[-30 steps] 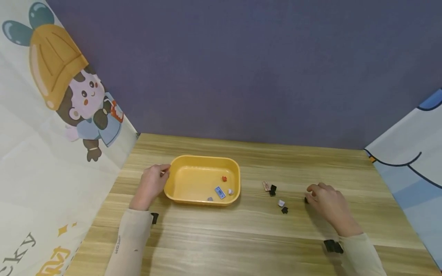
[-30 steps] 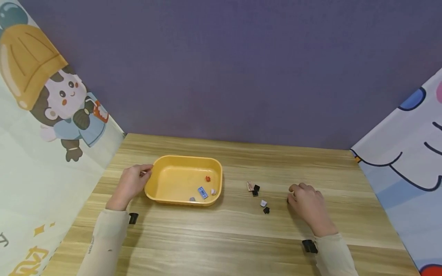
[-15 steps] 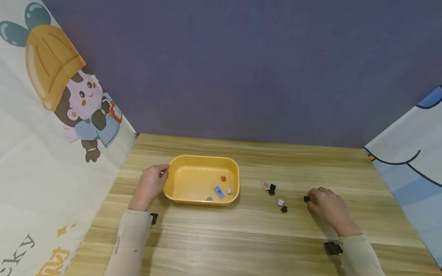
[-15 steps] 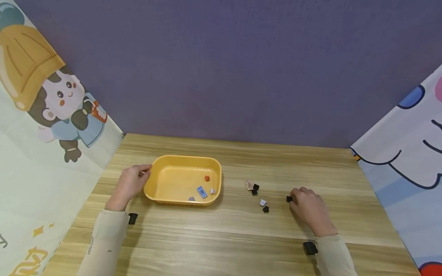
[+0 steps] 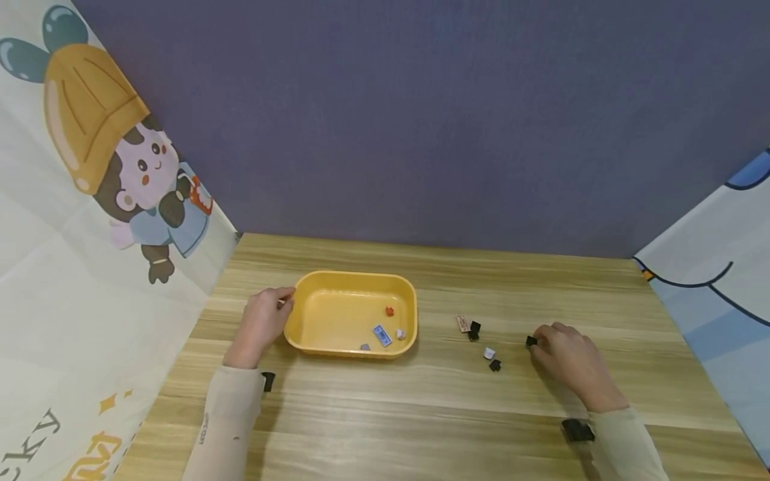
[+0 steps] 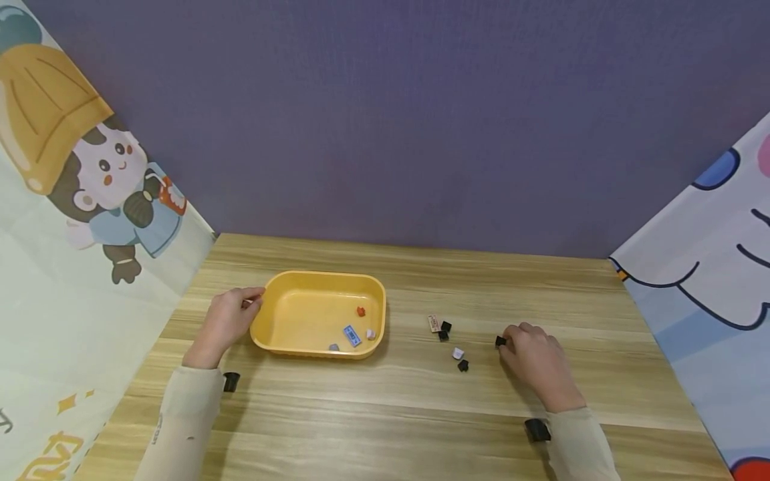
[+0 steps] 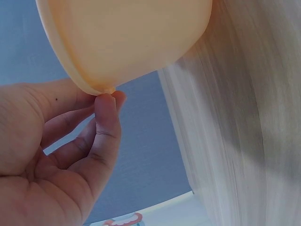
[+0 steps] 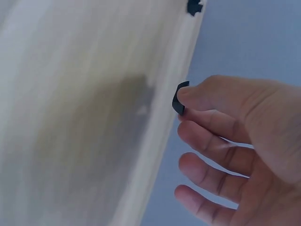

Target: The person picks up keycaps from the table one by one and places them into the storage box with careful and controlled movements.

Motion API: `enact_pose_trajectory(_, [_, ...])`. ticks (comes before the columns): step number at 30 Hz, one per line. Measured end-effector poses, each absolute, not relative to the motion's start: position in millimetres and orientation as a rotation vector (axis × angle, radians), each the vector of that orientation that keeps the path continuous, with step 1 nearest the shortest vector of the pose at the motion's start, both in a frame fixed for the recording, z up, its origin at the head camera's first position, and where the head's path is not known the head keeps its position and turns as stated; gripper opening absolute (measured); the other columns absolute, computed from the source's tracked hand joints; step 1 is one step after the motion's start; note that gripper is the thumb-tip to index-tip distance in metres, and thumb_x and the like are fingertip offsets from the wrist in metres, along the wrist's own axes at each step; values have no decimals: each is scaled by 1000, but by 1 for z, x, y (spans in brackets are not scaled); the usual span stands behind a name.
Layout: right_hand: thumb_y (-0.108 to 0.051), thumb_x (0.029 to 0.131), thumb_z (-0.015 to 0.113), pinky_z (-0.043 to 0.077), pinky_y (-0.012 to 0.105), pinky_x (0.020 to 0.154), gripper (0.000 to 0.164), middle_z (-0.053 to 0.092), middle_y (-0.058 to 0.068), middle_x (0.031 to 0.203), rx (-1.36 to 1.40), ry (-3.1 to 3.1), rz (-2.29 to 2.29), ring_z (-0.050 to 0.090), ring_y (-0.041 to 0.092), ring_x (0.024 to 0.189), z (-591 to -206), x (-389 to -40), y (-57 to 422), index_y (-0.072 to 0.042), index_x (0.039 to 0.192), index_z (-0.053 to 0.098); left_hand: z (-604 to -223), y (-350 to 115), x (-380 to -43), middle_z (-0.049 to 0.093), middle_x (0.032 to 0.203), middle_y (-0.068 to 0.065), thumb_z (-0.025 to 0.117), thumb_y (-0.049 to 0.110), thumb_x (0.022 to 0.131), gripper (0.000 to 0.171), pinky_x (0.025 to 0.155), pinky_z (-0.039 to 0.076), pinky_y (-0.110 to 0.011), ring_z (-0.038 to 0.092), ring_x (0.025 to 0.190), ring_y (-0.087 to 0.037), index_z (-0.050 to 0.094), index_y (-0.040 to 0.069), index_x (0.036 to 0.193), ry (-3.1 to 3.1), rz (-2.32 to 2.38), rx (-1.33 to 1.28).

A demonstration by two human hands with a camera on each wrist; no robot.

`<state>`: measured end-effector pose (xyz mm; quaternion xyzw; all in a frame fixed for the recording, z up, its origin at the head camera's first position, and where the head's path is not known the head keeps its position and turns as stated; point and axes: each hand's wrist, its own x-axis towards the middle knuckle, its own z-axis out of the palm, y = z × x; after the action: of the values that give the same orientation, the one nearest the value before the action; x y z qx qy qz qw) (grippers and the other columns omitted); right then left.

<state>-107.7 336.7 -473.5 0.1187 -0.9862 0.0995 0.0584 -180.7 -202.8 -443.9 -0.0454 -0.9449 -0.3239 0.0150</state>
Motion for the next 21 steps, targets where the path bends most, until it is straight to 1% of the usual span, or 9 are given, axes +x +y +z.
enact_pose_trajectory(6, [-13,85,79,54,45,60,19,65,5,85,424,-2966,271,63,24,73,-455,-115,315,-3,99,73,-443,-203,-181,68,114,-27,59,3,99,31,64,59,-34,69,92,-33,63,-9,127,-2940,-1005,-147])
enact_pose_trajectory(13, [-16,86,79,53,46,64,19,64,4,86,551,-2901,300,61,23,76,-436,-131,275,-6,100,73,-445,-203,-181,68,111,-27,60,2,98,30,64,59,-35,69,90,-33,64,-9,125,-2923,-1000,-144])
enact_pose_trajectory(21, [-20,85,81,53,39,62,20,64,2,85,700,-2816,315,59,19,72,-417,-150,217,-8,101,74,-446,-204,-181,67,115,-27,59,3,99,30,64,59,-34,69,92,-32,64,-9,127,-2932,-1013,-135])
